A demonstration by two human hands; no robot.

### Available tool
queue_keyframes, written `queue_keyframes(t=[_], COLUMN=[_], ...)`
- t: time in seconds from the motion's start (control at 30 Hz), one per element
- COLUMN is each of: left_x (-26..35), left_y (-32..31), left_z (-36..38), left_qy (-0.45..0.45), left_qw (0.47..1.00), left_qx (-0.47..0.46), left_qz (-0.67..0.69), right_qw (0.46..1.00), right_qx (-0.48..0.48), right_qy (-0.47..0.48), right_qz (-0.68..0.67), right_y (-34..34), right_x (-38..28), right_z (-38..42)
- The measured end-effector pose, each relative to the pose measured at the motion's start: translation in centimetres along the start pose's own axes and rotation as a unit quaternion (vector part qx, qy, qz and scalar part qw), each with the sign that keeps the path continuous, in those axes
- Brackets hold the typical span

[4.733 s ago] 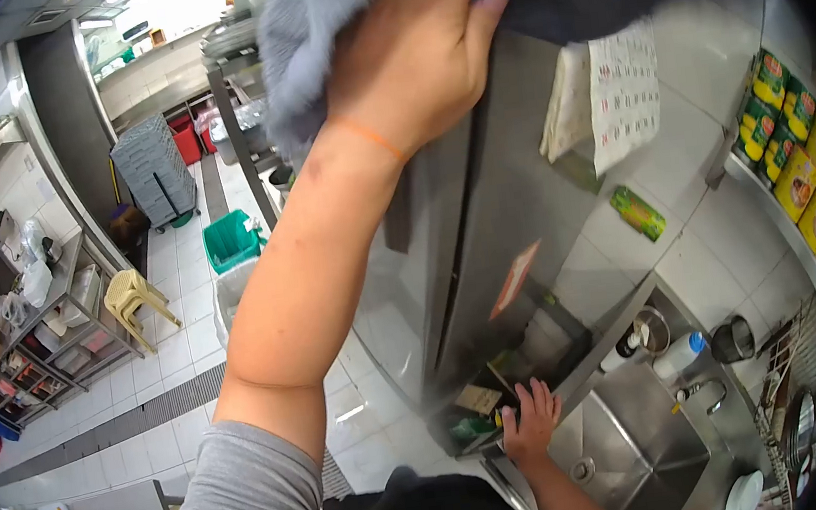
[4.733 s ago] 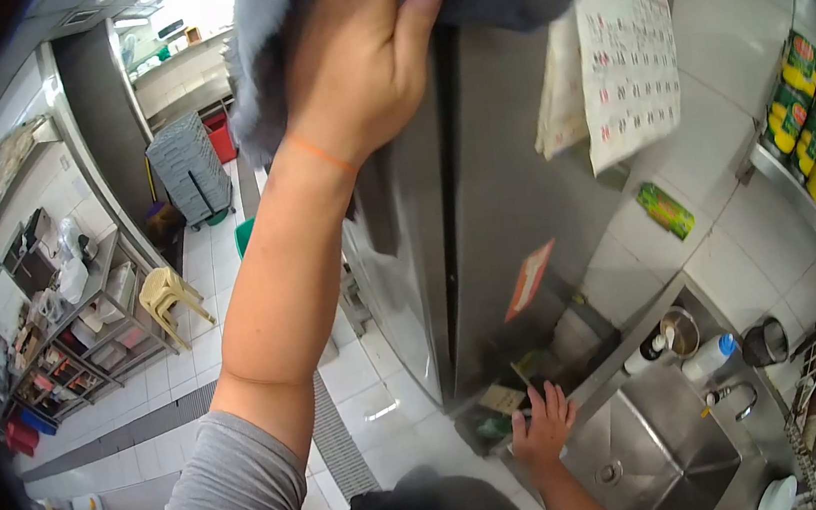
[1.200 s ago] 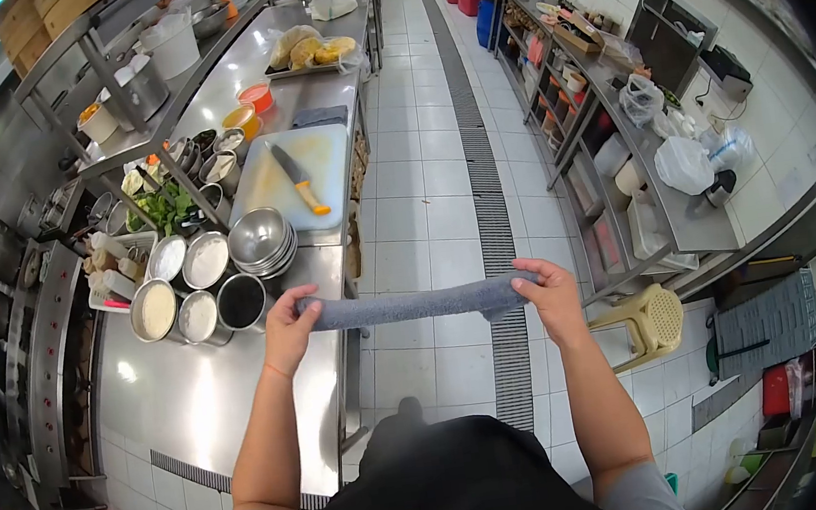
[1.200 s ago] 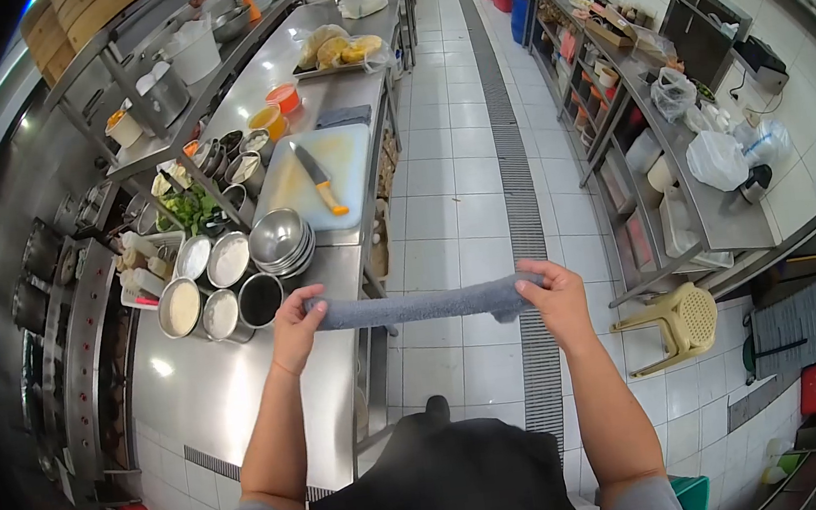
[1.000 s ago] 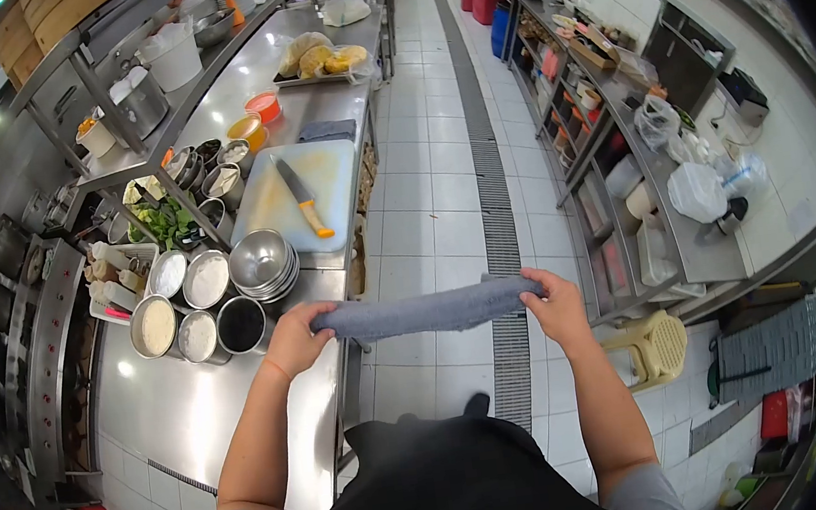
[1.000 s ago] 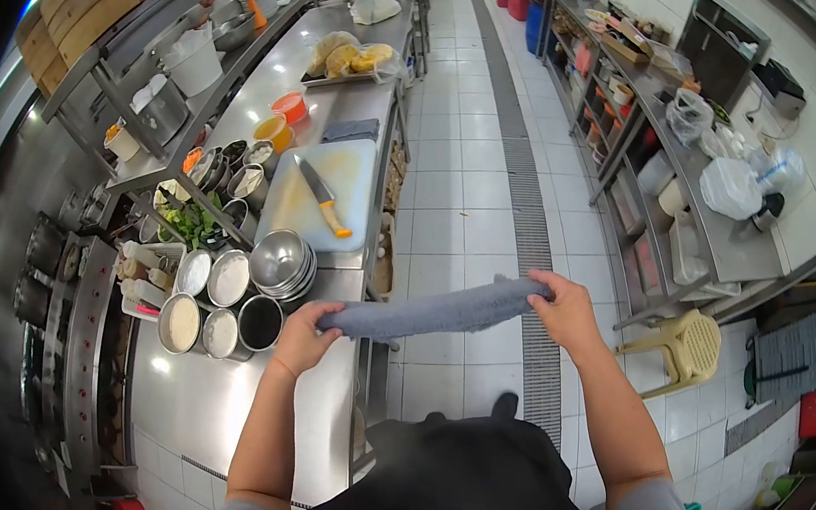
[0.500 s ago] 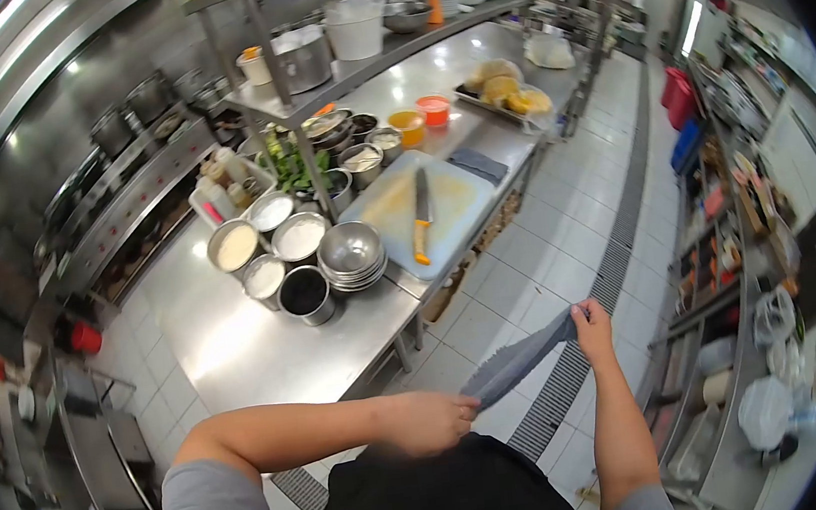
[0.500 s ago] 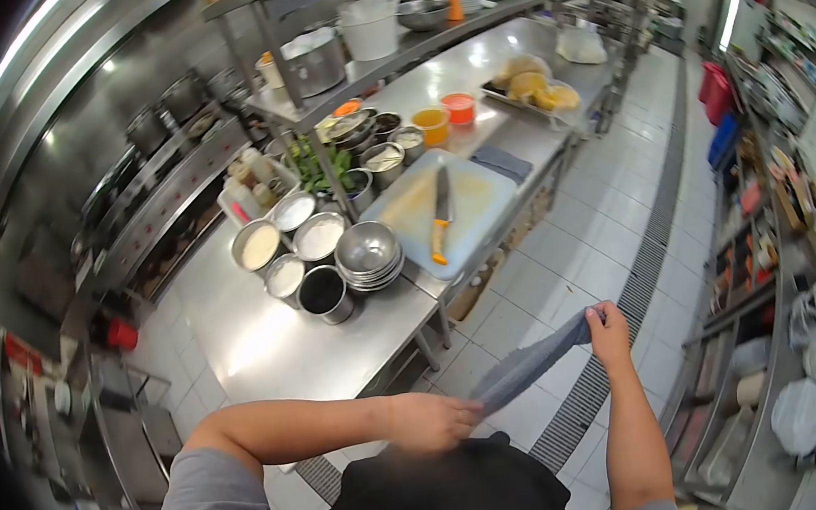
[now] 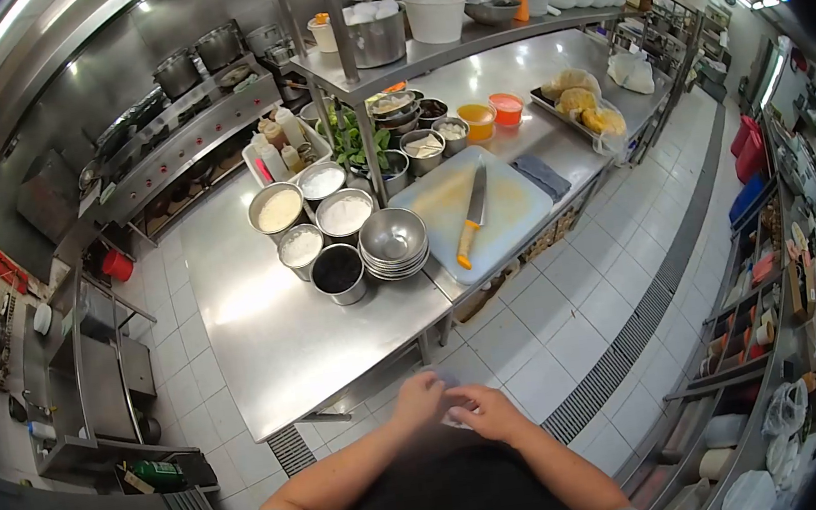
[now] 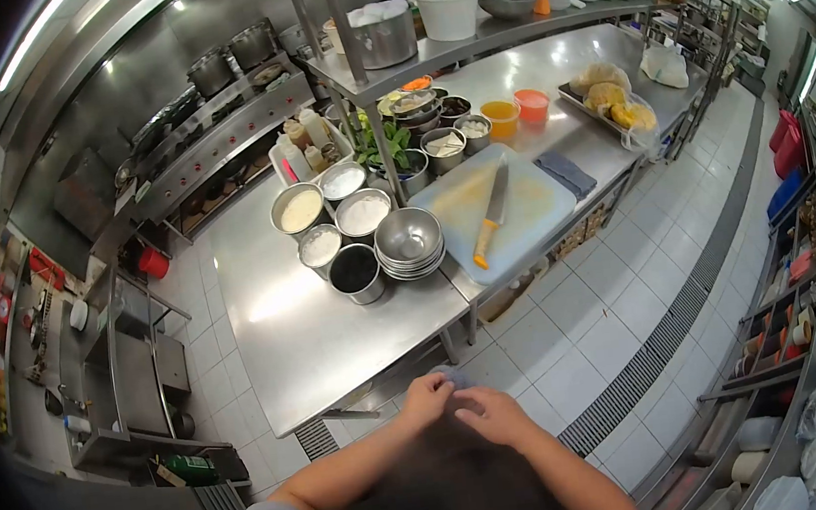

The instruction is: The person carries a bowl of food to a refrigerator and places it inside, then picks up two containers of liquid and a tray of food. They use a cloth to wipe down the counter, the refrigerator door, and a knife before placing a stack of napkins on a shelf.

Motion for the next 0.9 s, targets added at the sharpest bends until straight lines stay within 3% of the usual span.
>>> queue_keyframes(t=[0.2, 0.27, 0.33, 0.4, 0.47, 0.53, 0.6, 0.63, 0.7, 0.77, 0.8, 0.87, 0.9], left_x=[4.6, 7.8, 6.3, 3.8, -0.5, 3.5, 2.3, 2.2, 1.4, 3.3, 5.7, 10.0, 11.2], left_y=[5.5, 7.4, 9.5, 10.4, 10.5, 8.1, 4.6, 3.0, 0.5, -2.2, -3.8, -7.2, -9.5], left_z=[-3.3, -4.8, -6.7, -8.1, -7.9, -9.0, -11.8, -13.1, -15.7, -16.9, -16.7, -15.2, -13.9], left_qy=[-0.044, -0.080, -0.046, -0.086, -0.007, -0.135, -0.182, -0.202, -0.069, 0.035, -0.033, -0.176, -0.185], left_qw=[0.989, 0.976, 0.983, 0.995, 0.979, 0.953, 0.907, 0.878, 0.838, 0.797, 0.800, 0.790, 0.787], left_qx=[0.024, 0.031, 0.023, 0.042, 0.052, -0.027, -0.100, -0.128, -0.238, -0.289, -0.282, -0.273, -0.294], left_qz=[0.138, 0.198, 0.176, 0.014, -0.196, -0.271, -0.367, -0.415, -0.486, -0.529, -0.528, -0.519, -0.509], right_qw=[0.978, 0.959, 0.933, 0.898, 0.845, 0.785, 0.725, 0.720, 0.673, 0.596, 0.554, 0.553, 0.547], right_qx=[0.077, 0.100, 0.108, 0.108, 0.110, 0.082, 0.096, 0.024, -0.019, 0.083, 0.157, 0.211, 0.241], right_qy=[-0.192, -0.262, -0.329, -0.398, -0.498, -0.597, -0.676, -0.685, -0.740, -0.779, -0.777, -0.762, -0.755], right_qz=[-0.017, 0.037, 0.095, 0.154, 0.162, 0.147, 0.089, 0.113, -0.004, -0.178, -0.254, -0.262, -0.271], right_y=[1.2, 1.4, 0.9, -0.9, -5.0, -10.6, -16.8, -21.2, -29.8, -34.0, -36.1, -39.4, -41.7], right_x=[11.1, 14.2, 17.3, 20.7, 24.4, 25.7, 24.6, 25.0, 24.1, 19.2, 17.4, 15.4, 13.8], right_z=[3.8, 6.8, 10.9, 16.8, 24.7, 33.0, 40.2, 43.5, 49.4, 51.5, 52.5, 53.5, 53.7])
Point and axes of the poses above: each hand's wrist, its own z-axis away from the middle knuckle, its own y-axis out of the back of the hand, x = y × z, the point moved 7 cm from there along -z, towards the middle knuckle, and after that the axes turned 14 degrees about z, right-handed, at the moved point
